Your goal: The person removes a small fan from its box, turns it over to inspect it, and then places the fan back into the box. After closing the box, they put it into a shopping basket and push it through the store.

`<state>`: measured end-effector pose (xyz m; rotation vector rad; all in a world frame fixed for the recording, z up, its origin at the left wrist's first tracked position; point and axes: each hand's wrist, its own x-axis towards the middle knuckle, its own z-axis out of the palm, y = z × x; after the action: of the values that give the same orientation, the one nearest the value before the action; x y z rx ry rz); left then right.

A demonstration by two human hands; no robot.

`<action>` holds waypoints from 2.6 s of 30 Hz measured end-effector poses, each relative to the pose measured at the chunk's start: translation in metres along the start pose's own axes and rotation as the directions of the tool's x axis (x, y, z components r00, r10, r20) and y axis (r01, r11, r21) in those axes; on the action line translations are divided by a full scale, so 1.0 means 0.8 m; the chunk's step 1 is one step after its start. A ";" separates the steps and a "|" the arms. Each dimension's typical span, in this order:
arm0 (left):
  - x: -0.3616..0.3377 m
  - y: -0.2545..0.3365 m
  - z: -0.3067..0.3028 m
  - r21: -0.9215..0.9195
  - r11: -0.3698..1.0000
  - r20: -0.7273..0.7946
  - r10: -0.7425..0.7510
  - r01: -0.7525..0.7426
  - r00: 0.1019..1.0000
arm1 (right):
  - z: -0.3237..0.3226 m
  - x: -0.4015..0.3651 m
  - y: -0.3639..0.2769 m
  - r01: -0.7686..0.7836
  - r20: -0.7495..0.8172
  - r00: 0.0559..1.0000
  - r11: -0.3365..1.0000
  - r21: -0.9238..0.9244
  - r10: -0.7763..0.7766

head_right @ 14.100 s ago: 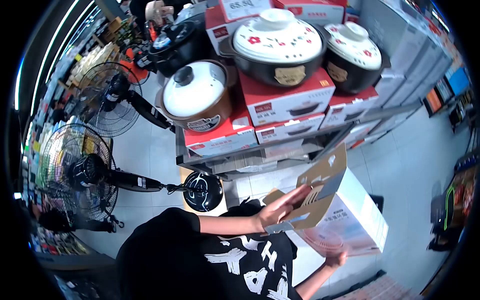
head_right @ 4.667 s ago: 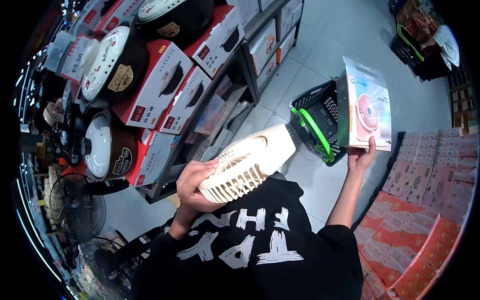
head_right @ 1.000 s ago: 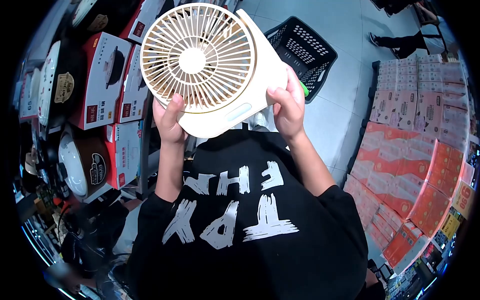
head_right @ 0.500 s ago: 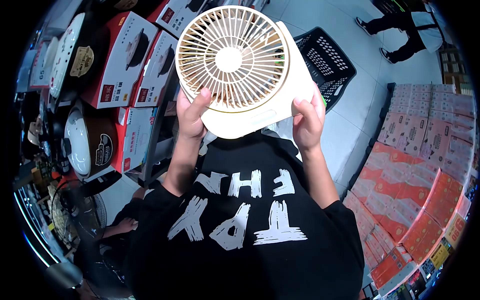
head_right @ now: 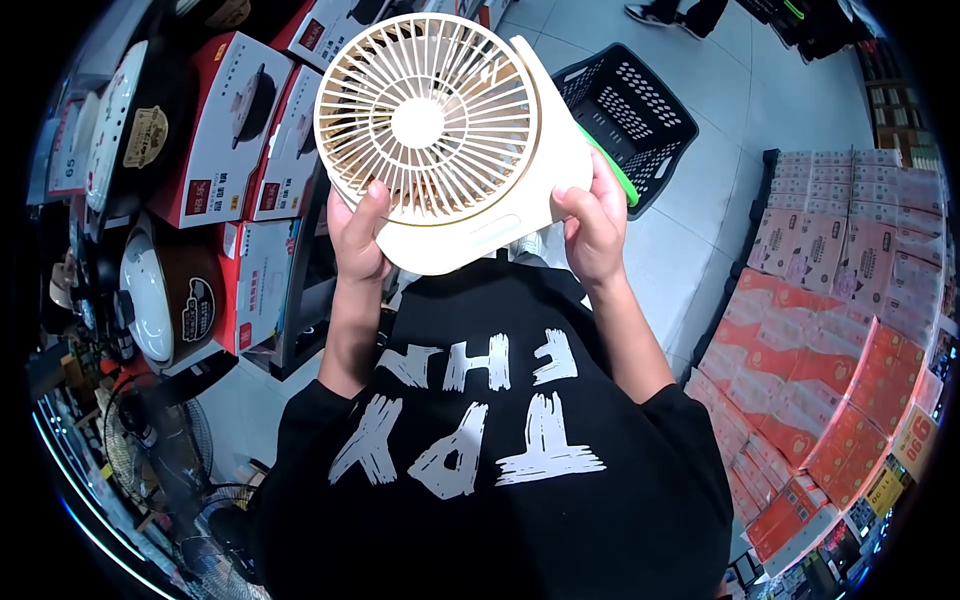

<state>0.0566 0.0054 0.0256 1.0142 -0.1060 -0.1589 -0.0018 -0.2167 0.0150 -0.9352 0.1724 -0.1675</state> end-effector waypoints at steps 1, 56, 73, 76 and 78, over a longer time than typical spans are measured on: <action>0.001 0.001 0.000 0.006 1.000 0.005 0.007 -0.007 1.000 | 0.000 0.000 0.000 -0.001 0.008 1.000 1.000 0.005 0.001; 0.018 -0.039 0.044 0.056 0.975 0.325 -0.221 0.215 0.920 | -0.032 -0.052 -0.030 0.187 -0.248 0.950 0.981 -0.045 -0.192; 0.013 -0.107 0.139 0.187 0.888 0.665 -0.429 0.420 0.611 | -0.050 -0.192 -0.043 0.315 -0.667 0.634 0.918 -0.241 -0.393; 0.014 -0.108 0.142 0.200 0.875 0.690 -0.445 0.441 0.571 | -0.052 -0.191 -0.034 0.357 -0.703 0.551 0.888 -0.288 -0.450; 0.012 -0.106 0.146 0.195 0.874 0.698 -0.443 0.445 0.563 | -0.051 -0.190 -0.034 0.370 -0.709 0.541 0.885 -0.282 -0.452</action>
<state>0.0405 -0.1380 0.0144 0.9027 -0.5853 -1.0495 -0.1602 -0.2317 0.0243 -0.9428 0.7601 -1.0287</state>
